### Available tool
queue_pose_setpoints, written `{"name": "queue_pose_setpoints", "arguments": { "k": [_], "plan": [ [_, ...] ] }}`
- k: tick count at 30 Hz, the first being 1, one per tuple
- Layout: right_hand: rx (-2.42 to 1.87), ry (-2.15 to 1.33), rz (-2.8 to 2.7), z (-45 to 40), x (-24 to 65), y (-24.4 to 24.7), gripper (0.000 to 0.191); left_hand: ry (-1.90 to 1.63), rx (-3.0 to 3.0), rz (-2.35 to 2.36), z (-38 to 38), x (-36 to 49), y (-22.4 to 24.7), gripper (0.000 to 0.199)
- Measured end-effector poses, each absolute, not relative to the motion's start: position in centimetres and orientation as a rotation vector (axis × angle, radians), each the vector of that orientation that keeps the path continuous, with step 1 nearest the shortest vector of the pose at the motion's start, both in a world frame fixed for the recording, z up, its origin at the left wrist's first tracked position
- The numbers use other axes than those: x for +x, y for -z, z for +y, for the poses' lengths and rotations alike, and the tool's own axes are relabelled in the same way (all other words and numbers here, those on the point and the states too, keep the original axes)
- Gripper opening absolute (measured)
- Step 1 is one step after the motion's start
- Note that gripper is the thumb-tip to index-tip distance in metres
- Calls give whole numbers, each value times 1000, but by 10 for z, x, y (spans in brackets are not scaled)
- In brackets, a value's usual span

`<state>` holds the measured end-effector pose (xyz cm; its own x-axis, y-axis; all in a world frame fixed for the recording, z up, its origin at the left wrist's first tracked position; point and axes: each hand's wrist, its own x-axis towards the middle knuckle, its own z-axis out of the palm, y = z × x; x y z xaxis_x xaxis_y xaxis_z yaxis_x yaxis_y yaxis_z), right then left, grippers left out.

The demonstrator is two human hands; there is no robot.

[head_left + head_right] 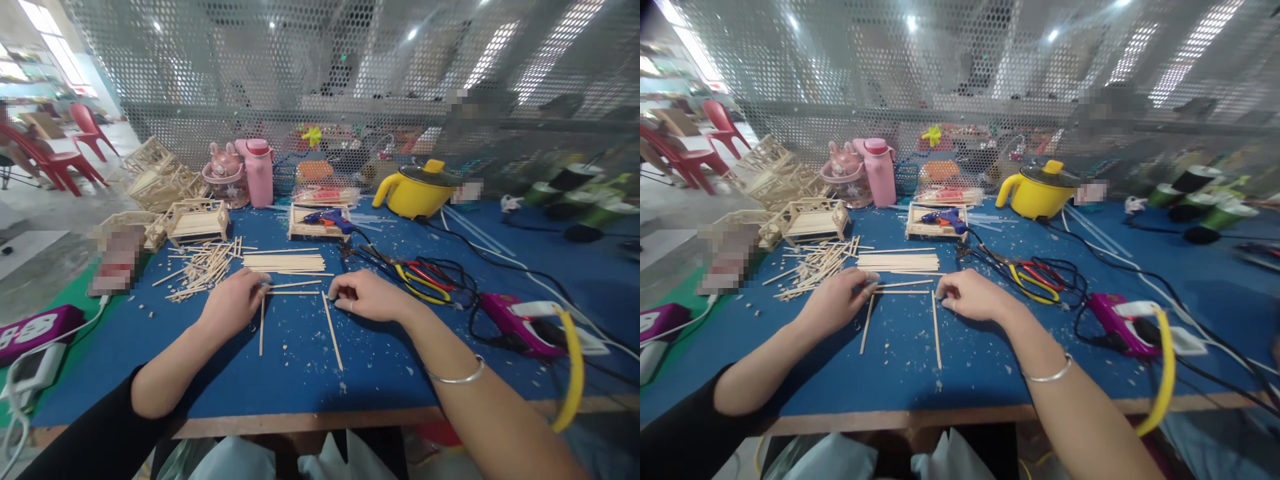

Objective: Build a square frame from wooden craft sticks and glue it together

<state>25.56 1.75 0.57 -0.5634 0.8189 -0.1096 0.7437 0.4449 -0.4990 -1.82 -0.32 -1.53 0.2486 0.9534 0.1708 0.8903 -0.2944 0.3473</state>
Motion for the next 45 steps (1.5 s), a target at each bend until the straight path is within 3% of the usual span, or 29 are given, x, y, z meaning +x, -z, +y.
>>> {"name": "queue_pose_setpoints", "arguments": {
  "k": [6, 14, 20, 25, 36, 41, 45],
  "plan": [
    [-1437, -688, -2523, 17, 245, 3, 15, -533, 2435, 1691, 16, 0, 2, 27],
    [-1446, -588, -2550, 18, 244, 8, 10, -397, 2636, 1523, -5, 42, 22, 22],
    [-1374, -521, -2629, 22, 242, 12, 9, -427, 2902, 946, -13, 51, 28, 26],
    [-1488, -354, -2720, 16, 233, 6, 11, -439, 2926, 850, -9, 55, 33, 22],
    [-1875, 98, -2547, -27, 251, 5, 24, -422, 2985, 873, -13, 54, 33, 31],
    [-1628, 235, -2528, -48, 254, 18, 53, -473, 2973, 951, -11, 51, 35, 29],
    [-1555, 323, -2682, -56, 255, 25, 55, -515, 2947, 941, -10, 49, 39, 28]
  ]
}}
